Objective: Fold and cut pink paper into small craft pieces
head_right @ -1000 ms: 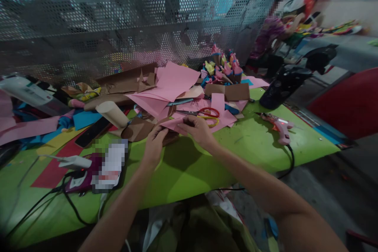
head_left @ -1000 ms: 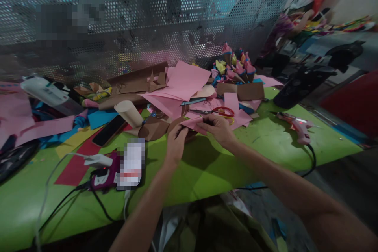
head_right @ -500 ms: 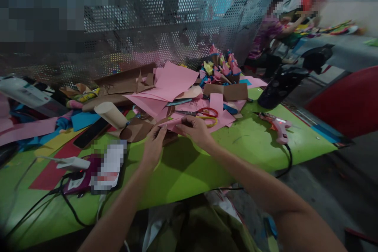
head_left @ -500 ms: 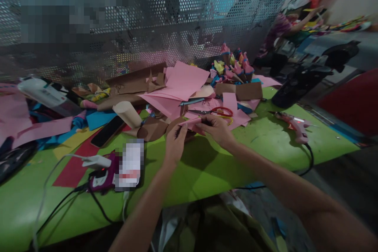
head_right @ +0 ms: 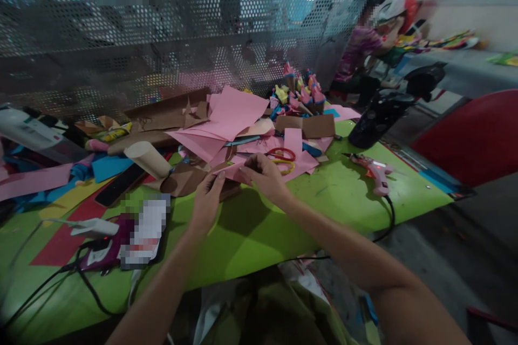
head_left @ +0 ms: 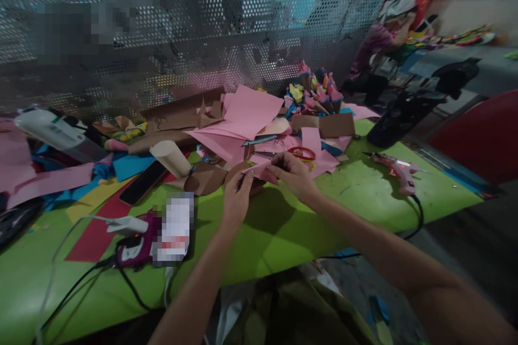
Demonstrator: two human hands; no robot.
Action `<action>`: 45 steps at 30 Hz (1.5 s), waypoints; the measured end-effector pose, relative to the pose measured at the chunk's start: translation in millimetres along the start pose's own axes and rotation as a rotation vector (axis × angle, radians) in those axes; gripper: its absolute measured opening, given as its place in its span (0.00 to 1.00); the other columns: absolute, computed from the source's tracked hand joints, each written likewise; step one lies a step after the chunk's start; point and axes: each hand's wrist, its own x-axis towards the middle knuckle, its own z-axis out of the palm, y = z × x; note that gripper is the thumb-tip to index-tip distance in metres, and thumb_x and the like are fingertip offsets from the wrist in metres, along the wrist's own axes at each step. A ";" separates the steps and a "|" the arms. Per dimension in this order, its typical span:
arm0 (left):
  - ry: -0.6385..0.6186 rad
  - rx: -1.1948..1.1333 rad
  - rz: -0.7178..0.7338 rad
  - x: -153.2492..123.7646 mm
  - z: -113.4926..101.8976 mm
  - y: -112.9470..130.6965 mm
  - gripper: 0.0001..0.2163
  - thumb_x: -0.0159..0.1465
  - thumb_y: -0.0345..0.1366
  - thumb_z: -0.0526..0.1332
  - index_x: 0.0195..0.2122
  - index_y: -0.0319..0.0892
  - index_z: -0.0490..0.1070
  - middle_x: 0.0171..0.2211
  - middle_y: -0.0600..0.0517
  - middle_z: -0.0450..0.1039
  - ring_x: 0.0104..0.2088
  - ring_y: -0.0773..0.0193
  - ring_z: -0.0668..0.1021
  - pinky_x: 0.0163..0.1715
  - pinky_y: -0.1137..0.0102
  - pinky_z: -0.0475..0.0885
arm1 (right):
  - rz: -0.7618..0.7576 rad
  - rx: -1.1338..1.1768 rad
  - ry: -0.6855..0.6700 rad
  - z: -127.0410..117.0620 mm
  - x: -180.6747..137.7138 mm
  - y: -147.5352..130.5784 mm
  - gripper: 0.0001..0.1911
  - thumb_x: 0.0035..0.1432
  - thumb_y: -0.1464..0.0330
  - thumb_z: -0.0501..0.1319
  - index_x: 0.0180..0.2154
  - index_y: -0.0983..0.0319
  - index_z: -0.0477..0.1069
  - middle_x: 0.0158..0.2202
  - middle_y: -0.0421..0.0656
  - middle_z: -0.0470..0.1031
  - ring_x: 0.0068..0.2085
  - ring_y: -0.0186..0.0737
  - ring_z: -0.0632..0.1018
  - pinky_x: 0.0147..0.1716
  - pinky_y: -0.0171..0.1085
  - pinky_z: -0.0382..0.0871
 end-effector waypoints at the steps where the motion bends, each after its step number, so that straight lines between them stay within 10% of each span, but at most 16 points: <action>1: 0.005 0.010 0.007 -0.1 -0.1 0.5 0.16 0.58 0.50 0.65 0.36 0.42 0.78 0.34 0.50 0.78 0.39 0.60 0.79 0.41 0.67 0.76 | -0.001 0.004 -0.002 0.1 0.1 -0.8 0.10 0.52 0.61 0.64 0.30 0.59 0.65 0.27 0.37 0.68 0.29 0.35 0.68 0.29 0.35 0.61; 45: -0.056 0.076 0.100 0.4 -2.0 2.4 0.19 0.58 0.53 0.64 0.38 0.41 0.78 0.36 0.49 0.79 0.38 0.59 0.80 0.39 0.66 0.79 | 0.008 0.189 -0.016 -6.0 0.6 -7.0 0.12 0.47 0.60 0.70 0.33 0.58 0.76 0.31 0.40 0.76 0.34 0.37 0.73 0.35 0.37 0.67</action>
